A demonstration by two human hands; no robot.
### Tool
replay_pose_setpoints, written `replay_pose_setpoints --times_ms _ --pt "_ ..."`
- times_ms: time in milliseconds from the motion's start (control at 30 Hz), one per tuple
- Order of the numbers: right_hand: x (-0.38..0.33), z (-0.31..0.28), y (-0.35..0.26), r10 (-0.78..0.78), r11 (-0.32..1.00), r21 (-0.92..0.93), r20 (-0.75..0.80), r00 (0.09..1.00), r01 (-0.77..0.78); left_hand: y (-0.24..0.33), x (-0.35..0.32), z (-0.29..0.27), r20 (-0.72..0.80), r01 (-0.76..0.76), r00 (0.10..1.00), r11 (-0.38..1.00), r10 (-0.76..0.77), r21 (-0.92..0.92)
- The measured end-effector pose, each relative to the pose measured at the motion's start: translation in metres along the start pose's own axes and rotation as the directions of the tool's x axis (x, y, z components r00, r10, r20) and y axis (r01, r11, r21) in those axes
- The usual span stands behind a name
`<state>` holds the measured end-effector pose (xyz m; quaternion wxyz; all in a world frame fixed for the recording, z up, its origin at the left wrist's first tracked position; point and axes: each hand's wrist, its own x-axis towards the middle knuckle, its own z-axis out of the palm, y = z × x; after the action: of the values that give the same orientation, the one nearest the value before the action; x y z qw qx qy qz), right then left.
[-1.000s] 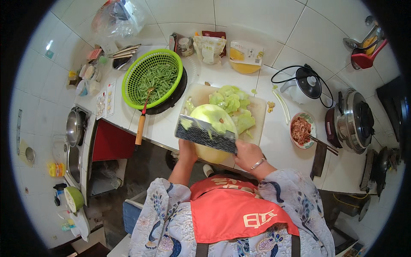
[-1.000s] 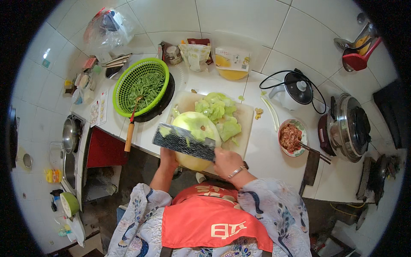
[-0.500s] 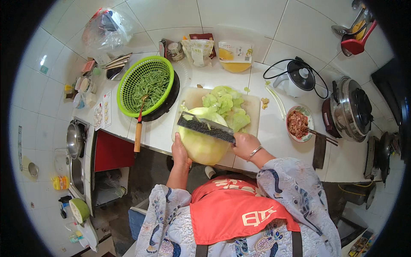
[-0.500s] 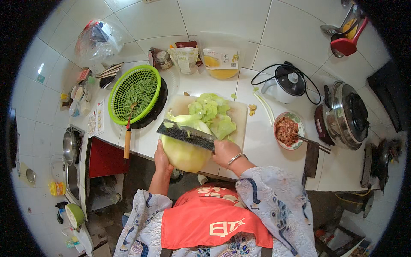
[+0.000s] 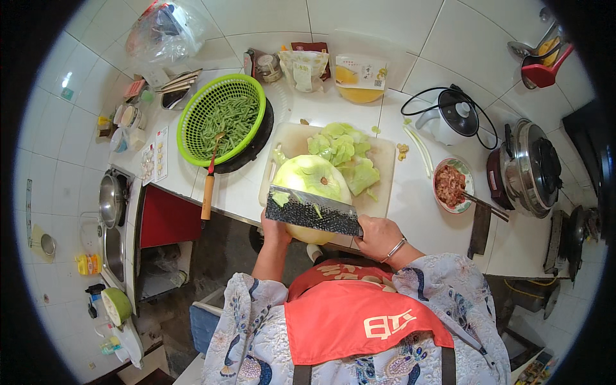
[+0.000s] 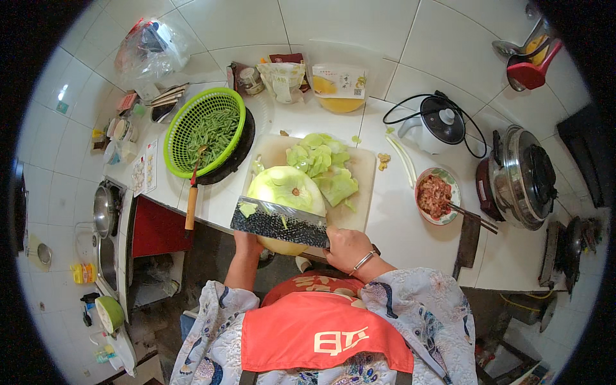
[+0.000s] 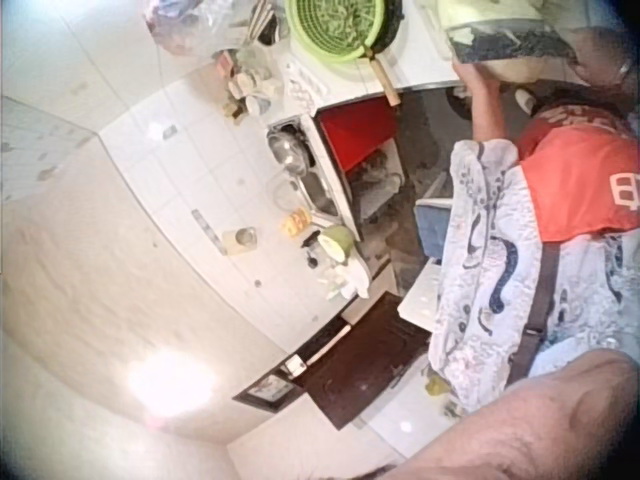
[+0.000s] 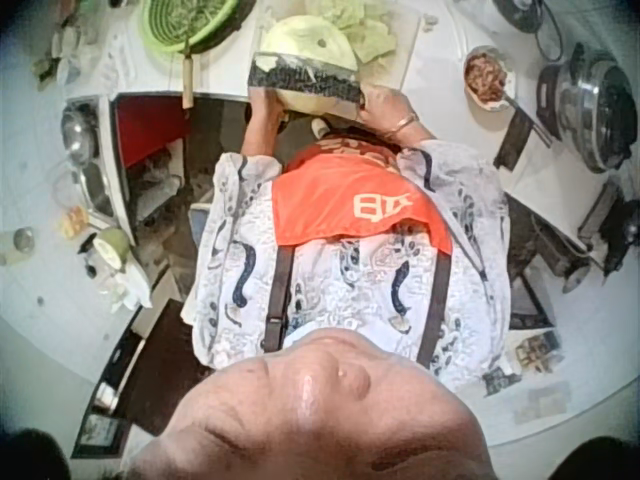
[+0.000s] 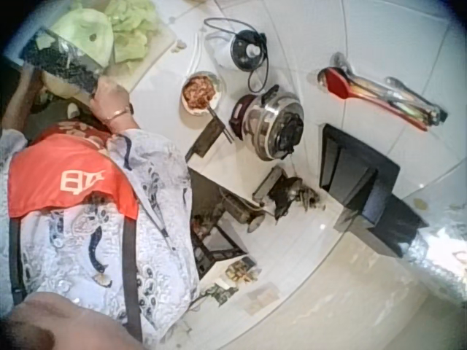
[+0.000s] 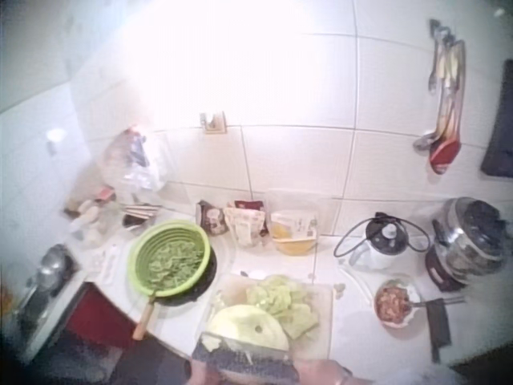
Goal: The person cuts a large, round, light-green vegetable into thick slices using a cleaver on a white cutting board. The slices are placed on the board as they are cut. A green colander with green beans and a bowl of seasoned meat are visible nearby.
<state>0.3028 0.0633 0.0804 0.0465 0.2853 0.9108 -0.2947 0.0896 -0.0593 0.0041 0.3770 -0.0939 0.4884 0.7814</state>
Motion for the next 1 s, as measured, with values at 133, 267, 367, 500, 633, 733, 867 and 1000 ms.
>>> replay_pose_setpoints --times_ms 133,267,367,500,633,733,867,1000 --pt "0.012 0.011 0.006 0.026 0.999 -0.037 -0.030 0.999 -0.027 -0.005 -0.002 -0.001 0.028 -0.026 0.999 0.999 0.025 0.026" --pt "0.025 -0.002 -0.004 0.067 0.995 -0.068 0.014 0.998 -0.066 -0.012 0.011 -0.007 0.116 -0.006 0.993 0.997 0.015 -0.078" --pt "0.004 -0.002 0.016 0.071 0.995 -0.066 0.029 0.997 -0.069 -0.006 0.001 -0.003 -0.005 -0.016 1.000 0.996 0.017 0.087" --pt "-0.001 -0.012 0.021 0.156 0.985 -0.082 0.058 0.986 -0.151 -0.006 0.008 -0.005 -0.017 -0.034 0.999 0.973 0.039 0.229" --pt "0.035 0.001 0.004 0.097 0.994 -0.058 0.045 0.994 -0.095 -0.008 0.004 0.002 -0.009 -0.070 0.997 0.993 0.071 0.098" --pt "0.043 0.003 -0.005 0.057 0.998 -0.004 0.002 0.998 -0.057 -0.013 -0.006 0.010 0.013 -0.094 0.996 0.978 0.093 0.186" --pt "0.025 -0.006 0.007 0.117 0.993 -0.037 0.032 0.993 -0.116 -0.021 -0.008 0.008 0.036 -0.135 0.991 0.974 0.131 0.181" --pt "0.041 0.014 0.004 0.121 0.993 0.015 -0.066 0.990 -0.120 -0.027 -0.008 0.009 -0.003 -0.176 0.984 0.964 0.180 0.198"
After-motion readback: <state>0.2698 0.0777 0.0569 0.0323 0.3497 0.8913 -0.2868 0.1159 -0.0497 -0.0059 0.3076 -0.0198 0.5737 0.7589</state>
